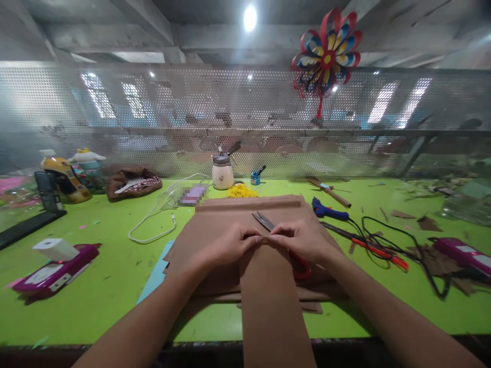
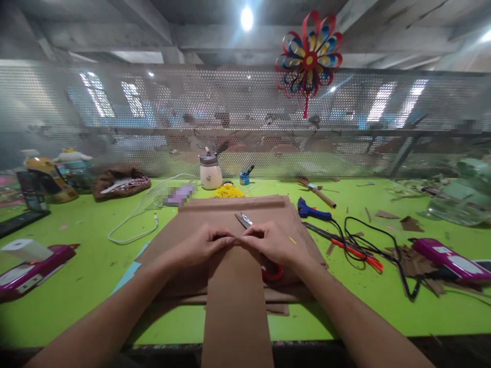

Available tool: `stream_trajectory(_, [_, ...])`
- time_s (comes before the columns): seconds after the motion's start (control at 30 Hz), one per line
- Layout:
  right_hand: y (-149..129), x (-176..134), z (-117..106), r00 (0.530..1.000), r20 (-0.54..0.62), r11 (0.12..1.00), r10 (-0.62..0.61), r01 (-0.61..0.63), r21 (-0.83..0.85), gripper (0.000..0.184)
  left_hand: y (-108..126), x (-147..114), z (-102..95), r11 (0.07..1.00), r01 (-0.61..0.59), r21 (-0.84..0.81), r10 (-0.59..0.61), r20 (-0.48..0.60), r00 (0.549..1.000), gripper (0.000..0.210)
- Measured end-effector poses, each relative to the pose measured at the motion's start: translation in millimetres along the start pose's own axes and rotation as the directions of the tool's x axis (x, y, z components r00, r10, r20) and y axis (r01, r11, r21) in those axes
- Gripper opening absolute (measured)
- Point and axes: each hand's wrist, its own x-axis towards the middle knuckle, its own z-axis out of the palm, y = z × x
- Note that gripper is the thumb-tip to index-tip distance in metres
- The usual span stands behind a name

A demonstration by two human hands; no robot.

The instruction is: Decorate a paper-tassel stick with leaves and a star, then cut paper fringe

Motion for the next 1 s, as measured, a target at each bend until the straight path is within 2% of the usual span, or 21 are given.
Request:
stream_trajectory(0.2, [7.4,-1.5,-6.6,0.994,0.003,0.992,-0.113,0.113,-0.051,0.027,6.8,-4.0,3.3,0.977,-0.127,0.170,0.141,-0.075,0.987,0.030])
stream_trajectory(0.33, [8.0,-4.0,-8.1,0.988,0.032,0.985,-0.154,0.156,-0.073,0.029,11.2,-5.8,2.2,0.948,-0.211,0.238,0.237,-0.088,0.967,0.023])
stream_trajectory(0.43, [4.2,-5.6,-9.2,0.979,0.043,0.971,-0.199,0.203,-0.125,0.029,10.0,-5.6,2.4,0.926,-0.225,0.302,0.265,-0.098,0.959,0.022])
stream_trajectory(0.6, [-7.1,-7.4,-9.3,0.932,0.080,0.887,-0.353,0.361,-0.287,0.026,7.3,-5.9,6.5,0.910,-0.185,0.371,0.239,-0.106,0.965,0.029])
stream_trajectory(0.67, [-9.3,-7.8,-7.2,0.922,0.087,0.849,-0.378,0.382,-0.364,0.026,8.7,-6.9,7.6,0.911,-0.153,0.382,0.210,-0.111,0.971,0.032])
stream_trajectory(0.83, [-8.7,-9.1,-4.7,0.932,0.105,0.803,-0.347,0.353,-0.480,0.035,14.2,-9.6,5.2,0.903,-0.113,0.414,0.168,-0.098,0.981,0.036])
stream_trajectory(1.0, [-4.5,-7.2,-10.2,0.943,0.201,0.873,-0.264,0.322,-0.365,0.037,10.1,-8.4,0.5,0.937,-0.113,0.330,0.130,-0.029,0.991,0.033])
